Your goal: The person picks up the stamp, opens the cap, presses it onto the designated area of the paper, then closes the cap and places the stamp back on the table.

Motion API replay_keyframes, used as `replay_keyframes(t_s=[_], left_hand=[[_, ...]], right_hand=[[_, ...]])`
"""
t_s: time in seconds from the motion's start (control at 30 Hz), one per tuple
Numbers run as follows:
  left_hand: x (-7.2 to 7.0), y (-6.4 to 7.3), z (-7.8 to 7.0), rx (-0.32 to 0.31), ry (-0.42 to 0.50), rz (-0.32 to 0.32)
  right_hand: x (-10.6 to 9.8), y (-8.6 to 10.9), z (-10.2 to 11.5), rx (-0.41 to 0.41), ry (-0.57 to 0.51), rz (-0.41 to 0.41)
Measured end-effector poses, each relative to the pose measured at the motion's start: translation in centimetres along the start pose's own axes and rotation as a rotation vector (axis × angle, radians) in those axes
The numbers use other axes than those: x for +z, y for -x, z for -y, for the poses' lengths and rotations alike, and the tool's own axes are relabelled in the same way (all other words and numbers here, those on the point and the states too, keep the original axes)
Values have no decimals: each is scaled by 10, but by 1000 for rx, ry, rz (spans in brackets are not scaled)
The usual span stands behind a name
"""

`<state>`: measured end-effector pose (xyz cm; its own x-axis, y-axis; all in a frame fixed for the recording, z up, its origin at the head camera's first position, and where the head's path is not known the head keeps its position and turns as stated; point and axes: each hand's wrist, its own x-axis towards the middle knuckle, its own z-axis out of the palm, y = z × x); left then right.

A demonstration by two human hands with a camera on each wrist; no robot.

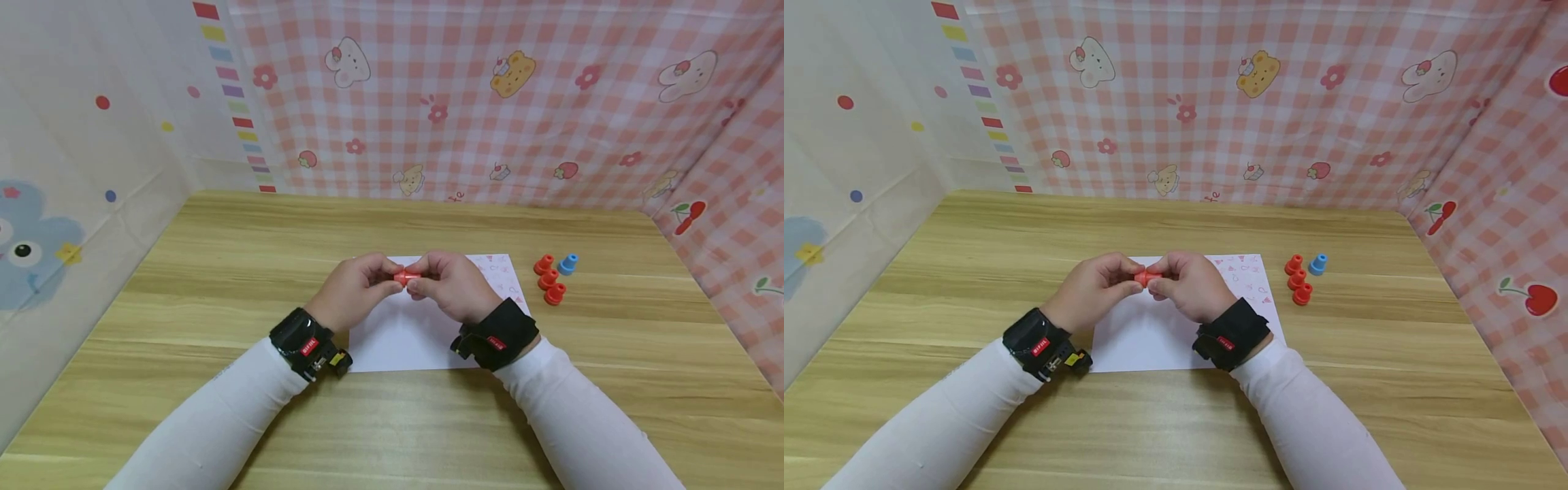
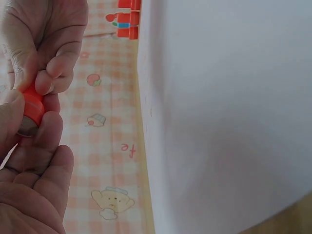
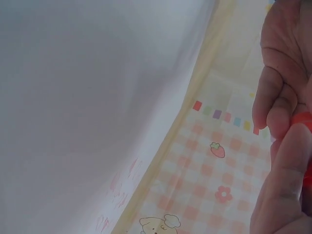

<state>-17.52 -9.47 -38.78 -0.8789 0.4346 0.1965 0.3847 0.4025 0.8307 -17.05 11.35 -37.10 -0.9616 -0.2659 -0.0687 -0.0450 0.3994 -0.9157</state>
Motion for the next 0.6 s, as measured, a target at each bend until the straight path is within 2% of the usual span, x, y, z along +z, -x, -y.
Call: replay_keyframes(t_s=[0.17,0.43,0.53,0.6], left_hand=[[-1,1,0,-5,32,-21],[-8,-1,1,-40,-53,-65],[-11,-2,4,-61,-58,-86],[-12,-3,5,-71,-60,-90]], right_hand=[[-2,0,0,-4,-39,30],[-11,-3,1,78,-54,8],[-16,-3,1,87,-5,-6],[-18,-4,1,82,65,-19]])
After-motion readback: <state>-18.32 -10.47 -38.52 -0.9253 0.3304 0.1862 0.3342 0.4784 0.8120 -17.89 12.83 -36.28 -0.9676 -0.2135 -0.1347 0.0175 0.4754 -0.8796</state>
